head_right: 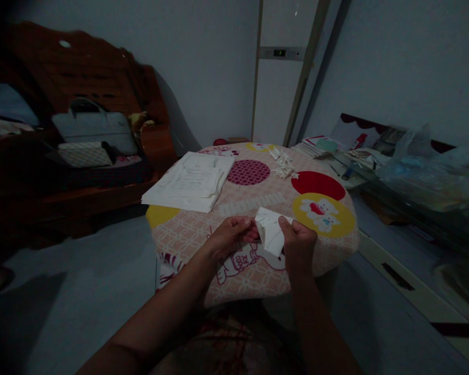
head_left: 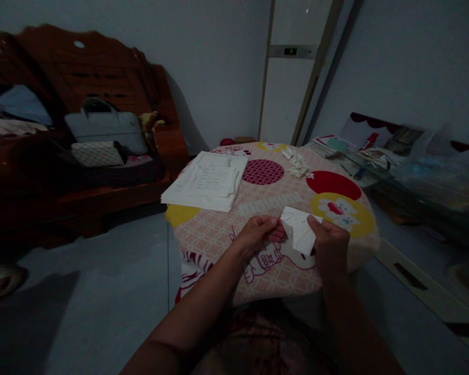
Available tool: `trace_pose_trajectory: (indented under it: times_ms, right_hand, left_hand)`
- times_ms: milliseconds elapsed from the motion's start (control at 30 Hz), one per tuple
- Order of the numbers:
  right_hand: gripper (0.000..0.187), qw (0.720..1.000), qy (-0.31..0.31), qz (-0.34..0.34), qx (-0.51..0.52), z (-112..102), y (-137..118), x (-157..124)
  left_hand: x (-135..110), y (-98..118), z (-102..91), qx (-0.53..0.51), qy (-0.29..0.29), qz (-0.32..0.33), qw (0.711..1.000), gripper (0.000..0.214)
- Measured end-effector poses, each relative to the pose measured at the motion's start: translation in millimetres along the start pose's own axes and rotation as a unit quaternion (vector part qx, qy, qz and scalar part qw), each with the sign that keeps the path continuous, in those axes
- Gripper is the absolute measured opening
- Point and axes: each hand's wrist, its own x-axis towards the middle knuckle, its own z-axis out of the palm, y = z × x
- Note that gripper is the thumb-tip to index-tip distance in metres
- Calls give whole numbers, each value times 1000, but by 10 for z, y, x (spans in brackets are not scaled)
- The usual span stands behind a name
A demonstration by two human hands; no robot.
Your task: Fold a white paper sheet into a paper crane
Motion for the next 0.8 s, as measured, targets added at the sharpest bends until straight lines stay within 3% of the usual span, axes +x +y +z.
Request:
trace_pose_trajectory:
  times_ms: [267,533,733,800]
  right_hand:
    - [35,999,20,-30,19,61,98,25]
    - [34,999,28,-27,22,98,74,21]
    - [38,997,37,-66,-33,114,80,19]
    - [39,996,37,-71,-43,120,86,11]
  left_hand:
    - [-83,-73,67,-65,3,-23,998,42]
    - [-96,-93,107,-57,58,-10,997,42]
    - [-93,-149,169,-38,51,22,998,67]
    - [-97,-150,202,-28,73,41,996,71]
